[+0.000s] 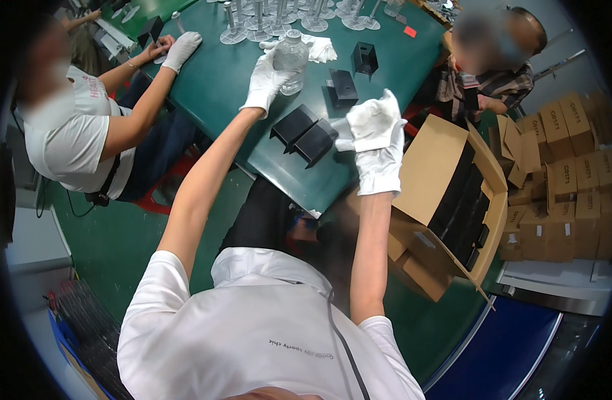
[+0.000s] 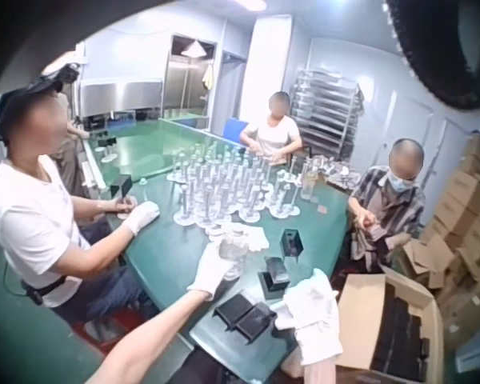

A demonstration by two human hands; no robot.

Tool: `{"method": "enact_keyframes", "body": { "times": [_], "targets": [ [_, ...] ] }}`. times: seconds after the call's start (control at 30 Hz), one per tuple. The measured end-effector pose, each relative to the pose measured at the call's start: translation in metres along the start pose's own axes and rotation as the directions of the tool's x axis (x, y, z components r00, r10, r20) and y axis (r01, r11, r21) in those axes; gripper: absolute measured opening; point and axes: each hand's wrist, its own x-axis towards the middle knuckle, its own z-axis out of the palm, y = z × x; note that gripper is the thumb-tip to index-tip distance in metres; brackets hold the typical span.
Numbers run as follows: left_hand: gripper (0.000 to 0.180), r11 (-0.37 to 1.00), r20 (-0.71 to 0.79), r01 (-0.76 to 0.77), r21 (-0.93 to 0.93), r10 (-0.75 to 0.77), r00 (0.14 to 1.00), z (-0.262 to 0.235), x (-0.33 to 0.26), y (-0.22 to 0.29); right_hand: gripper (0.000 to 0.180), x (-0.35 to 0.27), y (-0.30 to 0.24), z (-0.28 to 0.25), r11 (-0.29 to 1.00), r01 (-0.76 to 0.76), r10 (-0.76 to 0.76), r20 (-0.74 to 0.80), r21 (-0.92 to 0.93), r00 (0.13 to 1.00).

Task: The person wipes small black rectangular objects with a white cloth at a green workbench. They repeatedly pick up an object, wipe it, and place it on the table. Other workers are visible in the background handling similar items and cardboard boxes.

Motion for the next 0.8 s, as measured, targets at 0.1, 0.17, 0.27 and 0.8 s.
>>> {"method": "enact_keyframes", "body": {
  "times": [0.1,0.17,0.27,0.8],
  "targets": [
    [0.056,0.999,-0.208,0.002,0.048,0.008,0.978,-0.003,-0.005,-0.047,0.091,-0.001,0.006,0.004,0.972,0.106,-0.1,0.037,-0.212,0.994],
    [0.049,0.985,-0.442,0.116,-0.127,-0.161,0.882,-0.003,-0.05,-0.021,0.084,-0.003,0.006,-0.01,0.948,0.117,-0.108,0.048,-0.296,0.993],
    [0.029,0.98,-0.384,0.119,0.157,-0.05,0.922,-0.016,-0.145,-0.01,0.084,-0.004,0.016,0.003,0.943,0.176,-0.2,-0.06,-0.282,0.978],
    [0.011,0.827,0.078,-0.2,0.526,0.187,0.979,0.025,-0.179,-0.015,0.05,0.007,0.096,-0.016,-0.598,0.407,0.061,0.467,-0.691,0.882]
  ]
}}
